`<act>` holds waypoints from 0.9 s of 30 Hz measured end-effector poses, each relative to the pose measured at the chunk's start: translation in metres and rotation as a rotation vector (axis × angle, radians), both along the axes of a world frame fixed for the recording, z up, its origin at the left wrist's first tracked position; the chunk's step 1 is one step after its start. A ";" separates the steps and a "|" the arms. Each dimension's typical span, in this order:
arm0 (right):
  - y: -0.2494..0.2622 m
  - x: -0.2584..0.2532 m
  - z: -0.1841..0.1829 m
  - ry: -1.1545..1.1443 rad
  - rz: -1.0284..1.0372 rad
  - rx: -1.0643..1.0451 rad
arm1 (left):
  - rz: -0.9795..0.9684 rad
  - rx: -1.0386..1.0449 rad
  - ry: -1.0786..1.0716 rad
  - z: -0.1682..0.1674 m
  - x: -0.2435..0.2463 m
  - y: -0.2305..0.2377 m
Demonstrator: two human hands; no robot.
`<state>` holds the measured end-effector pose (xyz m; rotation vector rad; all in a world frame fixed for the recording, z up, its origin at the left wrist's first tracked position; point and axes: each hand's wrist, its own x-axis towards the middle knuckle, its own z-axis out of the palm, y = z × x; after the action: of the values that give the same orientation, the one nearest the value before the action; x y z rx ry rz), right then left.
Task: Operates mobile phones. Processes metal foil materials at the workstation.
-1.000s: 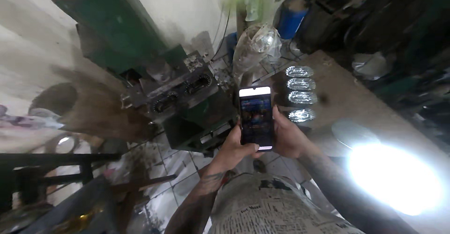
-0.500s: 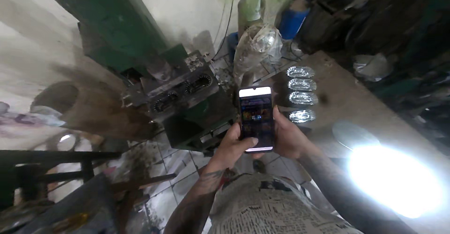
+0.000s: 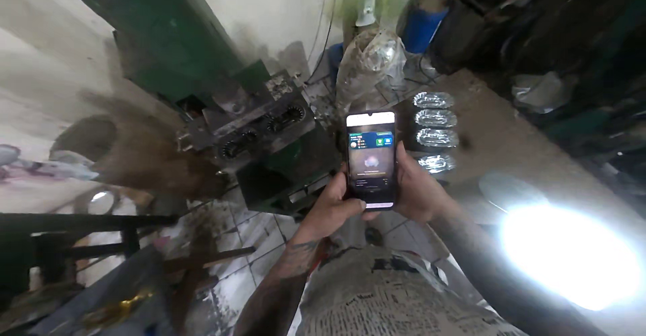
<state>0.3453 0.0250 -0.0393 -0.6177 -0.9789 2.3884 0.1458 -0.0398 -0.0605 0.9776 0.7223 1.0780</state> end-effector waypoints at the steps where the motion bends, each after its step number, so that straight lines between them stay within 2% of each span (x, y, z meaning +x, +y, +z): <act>1: 0.001 0.000 -0.001 0.012 0.008 0.013 | -0.003 -0.006 0.002 0.001 0.001 -0.001; 16: 0.002 -0.001 -0.005 0.027 0.006 0.003 | 0.158 0.012 0.133 0.006 0.016 0.000; 27: 0.006 0.001 -0.004 0.096 0.003 0.000 | -0.107 0.068 -0.154 -0.011 -0.006 -0.003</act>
<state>0.3460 0.0311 -0.0436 -0.4972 -0.9401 2.3967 0.1402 -0.0428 -0.0711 0.9690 0.5054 1.0762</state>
